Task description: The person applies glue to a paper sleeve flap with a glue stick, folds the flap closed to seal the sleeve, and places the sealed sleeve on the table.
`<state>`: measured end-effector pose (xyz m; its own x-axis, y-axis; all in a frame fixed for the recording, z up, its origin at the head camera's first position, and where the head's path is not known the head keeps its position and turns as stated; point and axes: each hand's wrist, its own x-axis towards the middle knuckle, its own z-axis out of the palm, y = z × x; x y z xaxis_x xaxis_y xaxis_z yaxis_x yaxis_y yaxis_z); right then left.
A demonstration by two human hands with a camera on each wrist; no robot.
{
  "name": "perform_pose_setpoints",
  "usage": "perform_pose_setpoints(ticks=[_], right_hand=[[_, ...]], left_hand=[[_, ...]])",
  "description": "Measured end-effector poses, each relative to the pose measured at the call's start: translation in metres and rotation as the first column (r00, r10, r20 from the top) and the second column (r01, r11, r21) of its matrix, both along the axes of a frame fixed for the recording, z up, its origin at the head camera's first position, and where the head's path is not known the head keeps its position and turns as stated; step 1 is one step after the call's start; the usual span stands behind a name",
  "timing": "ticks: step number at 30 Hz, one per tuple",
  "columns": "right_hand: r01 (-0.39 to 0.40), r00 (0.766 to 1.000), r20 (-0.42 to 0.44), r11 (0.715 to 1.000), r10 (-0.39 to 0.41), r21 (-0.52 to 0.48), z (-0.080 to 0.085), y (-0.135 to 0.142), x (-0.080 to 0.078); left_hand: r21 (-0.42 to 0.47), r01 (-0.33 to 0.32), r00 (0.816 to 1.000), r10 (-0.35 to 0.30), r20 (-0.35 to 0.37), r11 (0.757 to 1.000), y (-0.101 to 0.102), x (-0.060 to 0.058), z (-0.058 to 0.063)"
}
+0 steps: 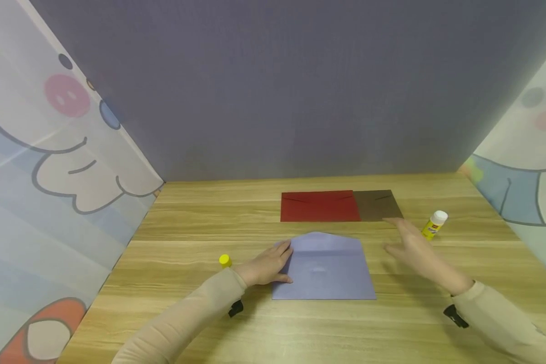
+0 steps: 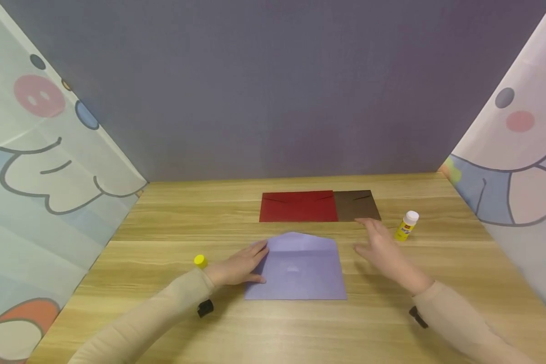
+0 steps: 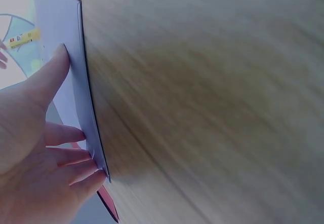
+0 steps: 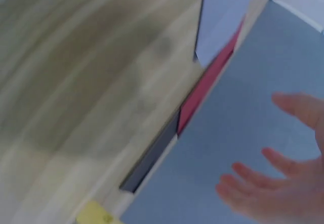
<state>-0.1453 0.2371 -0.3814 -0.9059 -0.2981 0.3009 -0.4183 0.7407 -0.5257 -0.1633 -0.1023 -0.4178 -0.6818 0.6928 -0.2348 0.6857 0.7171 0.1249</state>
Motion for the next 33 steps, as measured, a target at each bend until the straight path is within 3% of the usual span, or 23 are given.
perform_pose_setpoints(ticks=[6,11,15,25,33], right_hand=[[-0.137,0.990,0.049,0.990,0.135,0.042,-0.016,-0.017,-0.008],[-0.197,0.977,0.099,0.979,0.191,0.054,-0.024,-0.029,-0.012],[-0.236,0.970,0.085,0.969,0.229,0.075,-0.030,-0.035,-0.015],[-0.265,0.961,0.110,0.958,0.254,0.109,-0.045,-0.043,-0.021],[-0.269,0.956,0.153,0.957,0.251,0.112,-0.048,-0.045,-0.021]], left_hand=[[0.002,0.002,1.000,-0.002,-0.011,1.000,0.000,0.000,0.000],[-0.001,-0.002,1.000,0.002,-0.024,1.000,-0.001,0.000,-0.001],[0.003,-0.008,1.000,0.008,-0.025,1.000,-0.001,0.000,-0.001],[0.015,-0.013,0.999,0.014,-0.051,1.000,-0.001,0.000,-0.003],[0.044,-0.030,0.998,0.033,-0.058,0.999,-0.002,0.001,-0.002]])
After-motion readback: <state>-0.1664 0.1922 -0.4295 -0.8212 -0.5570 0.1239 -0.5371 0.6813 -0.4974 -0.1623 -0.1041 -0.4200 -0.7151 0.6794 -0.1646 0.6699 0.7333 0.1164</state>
